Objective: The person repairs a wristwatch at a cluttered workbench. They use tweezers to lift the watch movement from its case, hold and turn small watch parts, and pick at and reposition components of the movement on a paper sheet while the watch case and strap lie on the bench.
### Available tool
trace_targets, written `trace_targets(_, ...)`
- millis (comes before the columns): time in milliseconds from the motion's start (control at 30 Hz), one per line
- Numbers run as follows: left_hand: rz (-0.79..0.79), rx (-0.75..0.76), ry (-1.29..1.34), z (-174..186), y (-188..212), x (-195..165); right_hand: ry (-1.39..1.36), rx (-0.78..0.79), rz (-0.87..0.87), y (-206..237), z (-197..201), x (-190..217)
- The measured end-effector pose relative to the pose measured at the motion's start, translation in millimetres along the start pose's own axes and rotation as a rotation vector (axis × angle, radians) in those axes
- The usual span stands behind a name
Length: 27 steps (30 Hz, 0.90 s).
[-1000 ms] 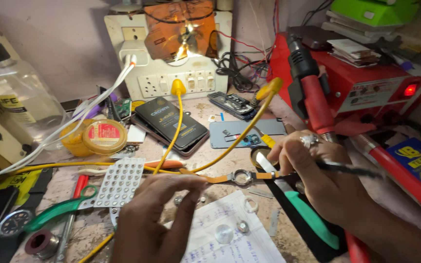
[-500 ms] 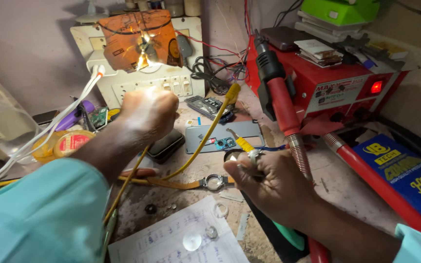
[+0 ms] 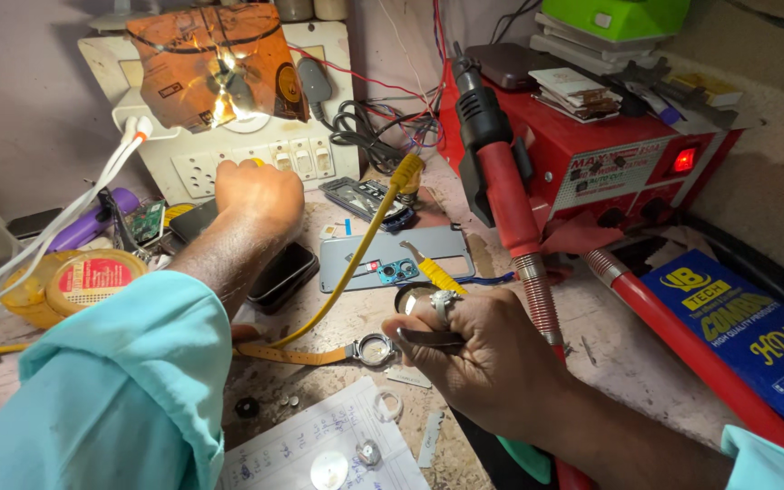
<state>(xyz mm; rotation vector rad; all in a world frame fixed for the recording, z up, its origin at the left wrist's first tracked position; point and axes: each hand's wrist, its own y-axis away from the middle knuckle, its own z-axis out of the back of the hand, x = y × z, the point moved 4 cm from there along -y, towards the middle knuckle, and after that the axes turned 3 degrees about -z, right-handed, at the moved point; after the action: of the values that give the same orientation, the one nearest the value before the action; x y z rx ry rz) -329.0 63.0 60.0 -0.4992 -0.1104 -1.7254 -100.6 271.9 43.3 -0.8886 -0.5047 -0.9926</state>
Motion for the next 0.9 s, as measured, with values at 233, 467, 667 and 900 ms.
trace_targets(233, -0.022, -0.208, 0.023, 19, 21, -1, 0.009, -0.012, 0.006, -2, 0, 1)
trace_targets(467, -0.070, -0.390, 0.418, 82, 77, 26, 0.128, -0.004, -0.120, -2, 0, 15)
trace_targets(667, -0.045, -0.361, 0.802, 109, 173, 71, 0.209, 0.125, 0.152, 7, -11, 39)
trace_targets(900, -0.021, 0.129, 1.780, 65, 251, 45, 0.216, 0.200, 0.072, 9, -24, 48)
